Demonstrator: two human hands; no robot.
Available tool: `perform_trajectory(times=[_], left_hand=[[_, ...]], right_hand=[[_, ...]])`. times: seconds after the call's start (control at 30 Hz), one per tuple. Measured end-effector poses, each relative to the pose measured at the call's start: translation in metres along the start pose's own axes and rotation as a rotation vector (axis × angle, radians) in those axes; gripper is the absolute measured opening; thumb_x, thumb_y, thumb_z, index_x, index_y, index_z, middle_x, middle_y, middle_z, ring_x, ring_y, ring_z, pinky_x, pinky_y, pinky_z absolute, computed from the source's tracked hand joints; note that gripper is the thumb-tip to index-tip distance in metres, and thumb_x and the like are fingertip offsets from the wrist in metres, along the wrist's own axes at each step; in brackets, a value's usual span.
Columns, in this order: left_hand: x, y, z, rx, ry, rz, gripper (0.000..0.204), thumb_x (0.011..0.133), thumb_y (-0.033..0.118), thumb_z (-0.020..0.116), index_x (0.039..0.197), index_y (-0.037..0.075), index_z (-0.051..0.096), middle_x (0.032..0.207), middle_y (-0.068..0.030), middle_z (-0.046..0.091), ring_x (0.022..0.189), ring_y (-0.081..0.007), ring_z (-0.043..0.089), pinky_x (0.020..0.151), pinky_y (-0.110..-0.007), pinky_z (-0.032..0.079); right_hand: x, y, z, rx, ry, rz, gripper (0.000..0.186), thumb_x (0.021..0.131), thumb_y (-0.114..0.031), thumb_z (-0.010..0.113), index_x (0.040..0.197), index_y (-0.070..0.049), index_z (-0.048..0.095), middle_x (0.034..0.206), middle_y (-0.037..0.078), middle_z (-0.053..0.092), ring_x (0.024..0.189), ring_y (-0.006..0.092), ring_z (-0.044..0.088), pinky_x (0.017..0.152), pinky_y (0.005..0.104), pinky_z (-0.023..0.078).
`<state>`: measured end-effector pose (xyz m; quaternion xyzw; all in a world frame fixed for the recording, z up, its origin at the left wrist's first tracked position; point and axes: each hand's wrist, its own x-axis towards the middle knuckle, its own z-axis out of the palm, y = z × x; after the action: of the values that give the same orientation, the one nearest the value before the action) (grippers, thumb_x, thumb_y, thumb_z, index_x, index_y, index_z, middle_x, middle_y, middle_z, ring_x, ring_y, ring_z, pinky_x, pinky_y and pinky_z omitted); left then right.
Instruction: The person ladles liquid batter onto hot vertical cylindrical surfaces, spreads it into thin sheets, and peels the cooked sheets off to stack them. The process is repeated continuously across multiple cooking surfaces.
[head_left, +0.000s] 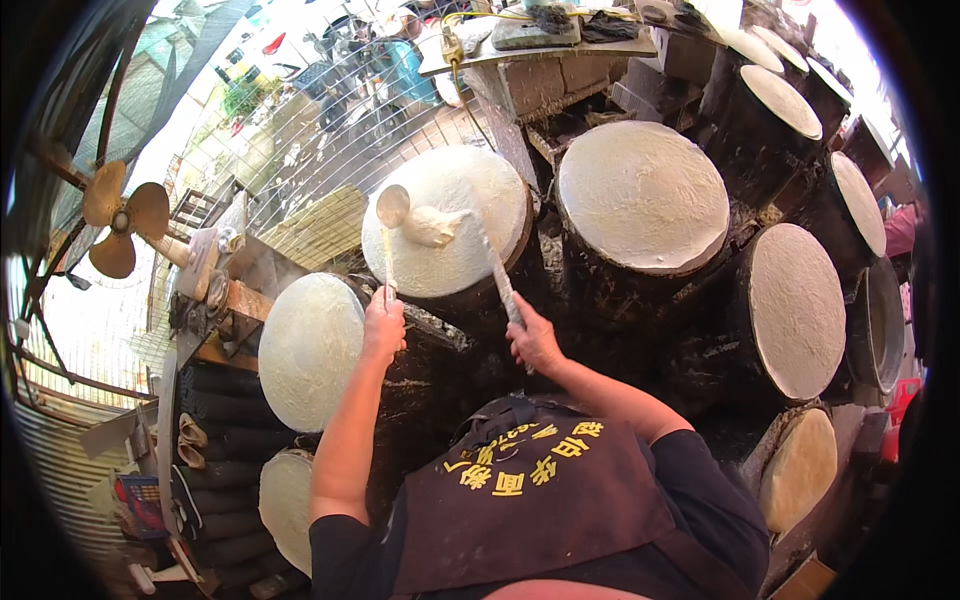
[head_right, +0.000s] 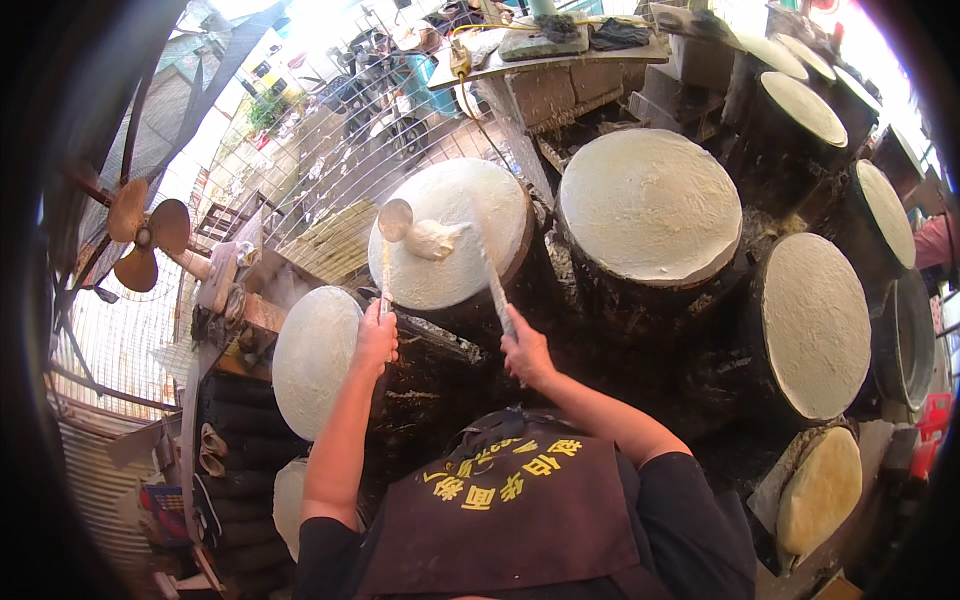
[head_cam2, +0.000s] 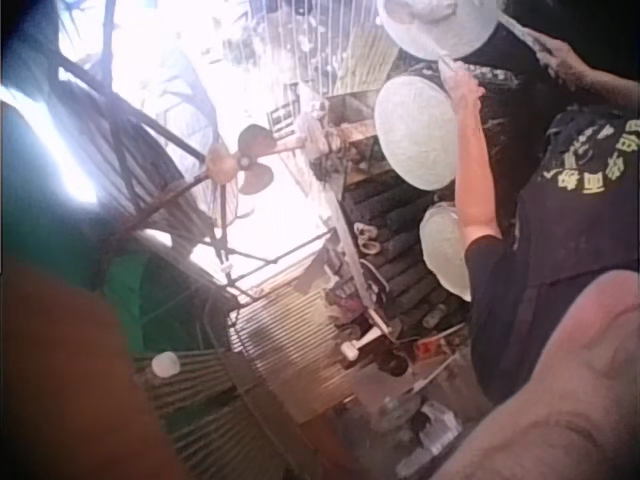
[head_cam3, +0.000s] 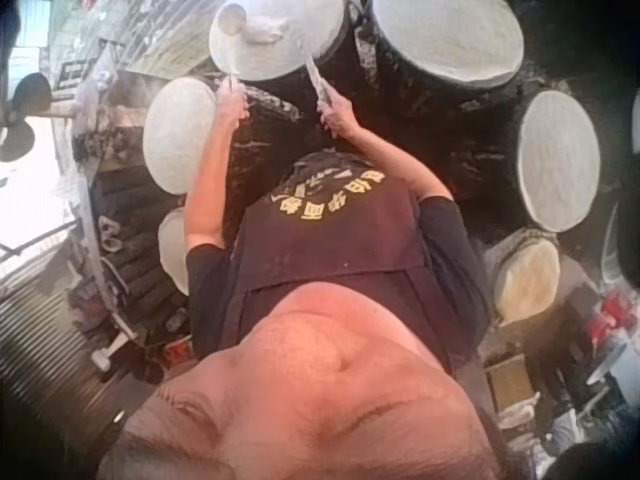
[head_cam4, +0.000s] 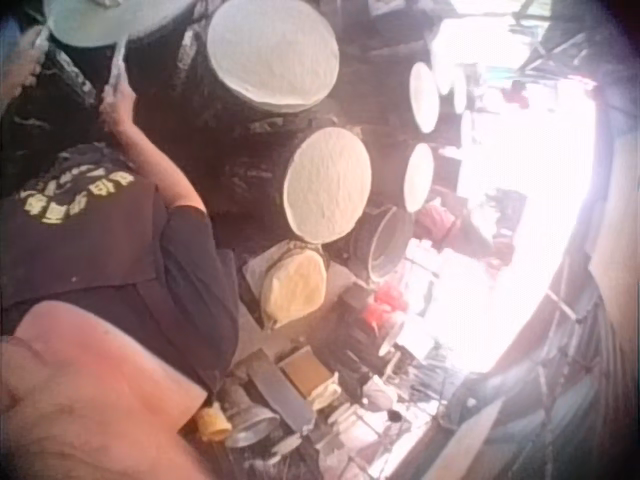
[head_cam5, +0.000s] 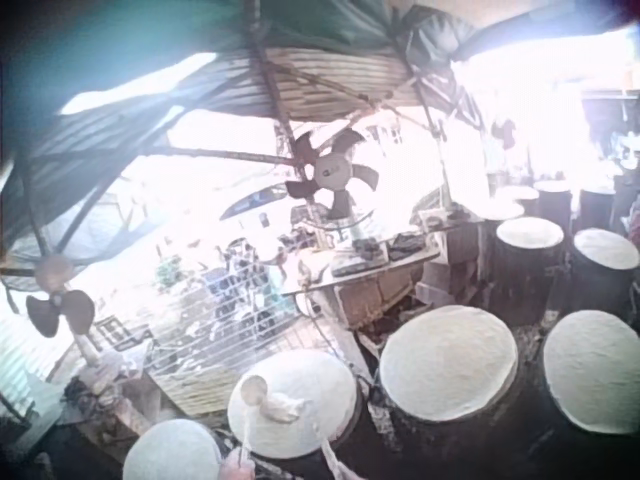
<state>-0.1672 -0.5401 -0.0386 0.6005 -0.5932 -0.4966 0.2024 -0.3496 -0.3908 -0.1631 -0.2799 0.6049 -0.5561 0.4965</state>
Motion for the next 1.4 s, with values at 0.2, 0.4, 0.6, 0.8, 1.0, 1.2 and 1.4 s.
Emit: perform_trajectory(times=[0.2,0.4,0.6,0.8,1.0,1.2,1.4], left_hand=[[-0.056,0.02,0.051,-0.716,-0.277,-0.264,0.011,0.094,0.011,0.05,0.096,0.014,0.039,0.07,-0.0036,0.047,0.054,-0.0156,0.049,0.047,-0.034,0.046],[-0.061,-0.003,-0.02,-1.84,-1.007,-0.678,0.025,0.102,0.018,0.033,0.099,-0.003,0.045,0.065,-0.0005,0.037,0.042,-0.0066,0.034,0.031,-0.021,0.029],[-0.177,-0.012,-0.075,-1.411,-0.604,-0.274,0.043,0.102,0.017,0.035,0.144,0.023,0.029,0.073,-0.0033,0.039,0.046,-0.0059,0.036,0.031,-0.019,0.034],[-0.196,-0.036,-0.091,-1.244,-0.544,-0.387,0.046,0.101,0.013,0.036,0.143,0.029,0.028,0.073,-0.0049,0.038,0.049,-0.0087,0.037,0.035,-0.02,0.036],[-0.207,-0.05,-0.101,-1.331,-0.508,-0.427,0.051,0.101,0.015,0.035,0.146,0.033,0.021,0.072,-0.0036,0.037,0.048,-0.0075,0.037,0.034,-0.022,0.038],[-0.185,-0.04,-0.098,-1.253,-0.672,-0.433,0.048,0.101,0.017,0.034,0.146,0.03,0.022,0.072,-0.0024,0.036,0.048,-0.0065,0.037,0.033,-0.02,0.039],[-0.165,-0.034,-0.078,-1.255,-0.89,-0.568,0.042,0.101,0.015,0.033,0.142,0.026,0.03,0.072,-0.0026,0.037,0.048,-0.0072,0.038,0.034,-0.021,0.04]], right_hand=[[-0.006,0.016,0.047,-0.301,-0.088,-0.232,0.06,0.085,-0.005,0.055,0.142,-0.012,0.036,0.079,0.02,0.062,0.064,0.0335,0.062,0.058,0.0404,0.05],[0.0,-0.006,0.009,-0.578,0.058,-0.725,0.058,0.08,-0.004,0.058,0.136,-0.017,0.047,0.072,0.016,0.054,0.066,0.0351,0.057,0.063,0.0433,0.049],[0.044,-0.029,-0.013,-1.162,0.098,-0.407,0.052,0.087,-0.008,0.046,0.137,-0.018,0.04,0.086,0.022,0.056,0.069,0.0374,0.063,0.063,0.0465,0.052],[-0.004,-0.025,-0.002,-1.065,-0.22,-0.491,0.055,0.085,-0.007,0.046,0.137,-0.024,0.04,0.088,0.023,0.057,0.072,0.0381,0.063,0.063,0.046,0.052],[-0.029,0.006,-0.024,-0.431,-0.041,-0.415,0.059,0.08,-0.005,0.057,0.137,-0.016,0.045,0.097,0.019,0.065,0.087,0.0355,0.063,0.076,0.0403,0.05],[-0.114,0.018,-0.052,-0.297,0.114,-0.132,0.057,0.082,-0.011,0.064,0.136,-0.018,0.048,0.082,0.012,0.062,0.073,0.0198,0.059,0.073,0.0333,0.049],[-0.19,0.035,-0.063,-0.045,0.332,-0.07,0.056,0.084,-0.004,0.06,0.138,-0.016,0.048,0.071,0.001,0.053,0.05,0.005,0.046,0.046,0.0227,0.04]])
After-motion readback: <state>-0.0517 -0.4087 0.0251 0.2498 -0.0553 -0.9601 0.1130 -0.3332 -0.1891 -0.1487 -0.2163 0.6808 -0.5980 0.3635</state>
